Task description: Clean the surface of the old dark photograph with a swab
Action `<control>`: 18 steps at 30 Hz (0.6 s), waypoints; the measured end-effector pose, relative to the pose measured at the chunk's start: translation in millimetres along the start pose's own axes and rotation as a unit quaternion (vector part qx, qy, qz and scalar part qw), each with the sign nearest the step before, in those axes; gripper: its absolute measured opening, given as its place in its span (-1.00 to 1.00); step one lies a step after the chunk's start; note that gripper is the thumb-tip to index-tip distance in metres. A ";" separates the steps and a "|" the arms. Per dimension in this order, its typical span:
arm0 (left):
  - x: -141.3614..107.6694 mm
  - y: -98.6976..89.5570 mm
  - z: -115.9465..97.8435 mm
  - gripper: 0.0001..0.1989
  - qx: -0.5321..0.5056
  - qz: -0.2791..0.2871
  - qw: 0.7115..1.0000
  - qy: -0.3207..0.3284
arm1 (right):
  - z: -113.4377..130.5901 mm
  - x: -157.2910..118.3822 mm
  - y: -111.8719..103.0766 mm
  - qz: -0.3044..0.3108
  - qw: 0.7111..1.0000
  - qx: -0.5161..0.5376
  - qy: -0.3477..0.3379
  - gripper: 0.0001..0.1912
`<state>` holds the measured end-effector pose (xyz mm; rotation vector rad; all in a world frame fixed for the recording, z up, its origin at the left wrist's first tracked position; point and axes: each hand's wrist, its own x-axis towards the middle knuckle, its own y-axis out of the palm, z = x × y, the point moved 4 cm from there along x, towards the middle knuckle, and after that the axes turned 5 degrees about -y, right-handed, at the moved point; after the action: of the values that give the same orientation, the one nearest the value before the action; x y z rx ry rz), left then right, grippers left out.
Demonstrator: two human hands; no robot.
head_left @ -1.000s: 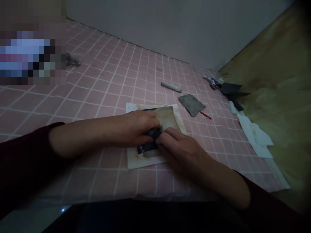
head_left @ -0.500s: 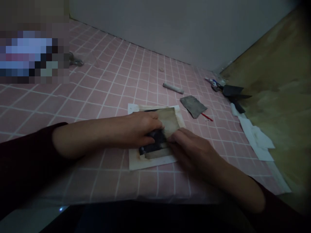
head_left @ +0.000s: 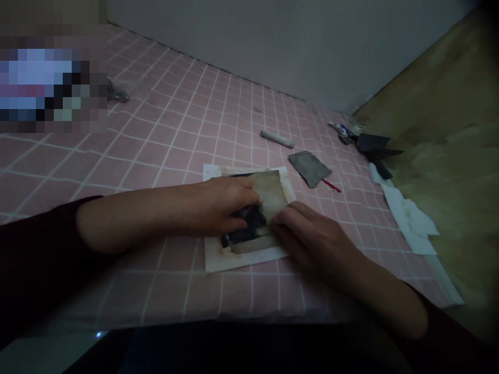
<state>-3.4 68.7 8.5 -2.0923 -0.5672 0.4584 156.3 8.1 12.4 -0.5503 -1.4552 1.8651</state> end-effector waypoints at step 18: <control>-4.3 -2.5 -3.4 -0.89 -0.023 -0.017 0.999 0.031 | -0.1 -0.9 3.4 -0.004 1.000 0.006 -0.025 -0.86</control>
<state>-5.8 65.2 12.8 -2.1292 -0.5805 0.3627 156.0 7.1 9.0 -0.4940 -1.4758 1.8918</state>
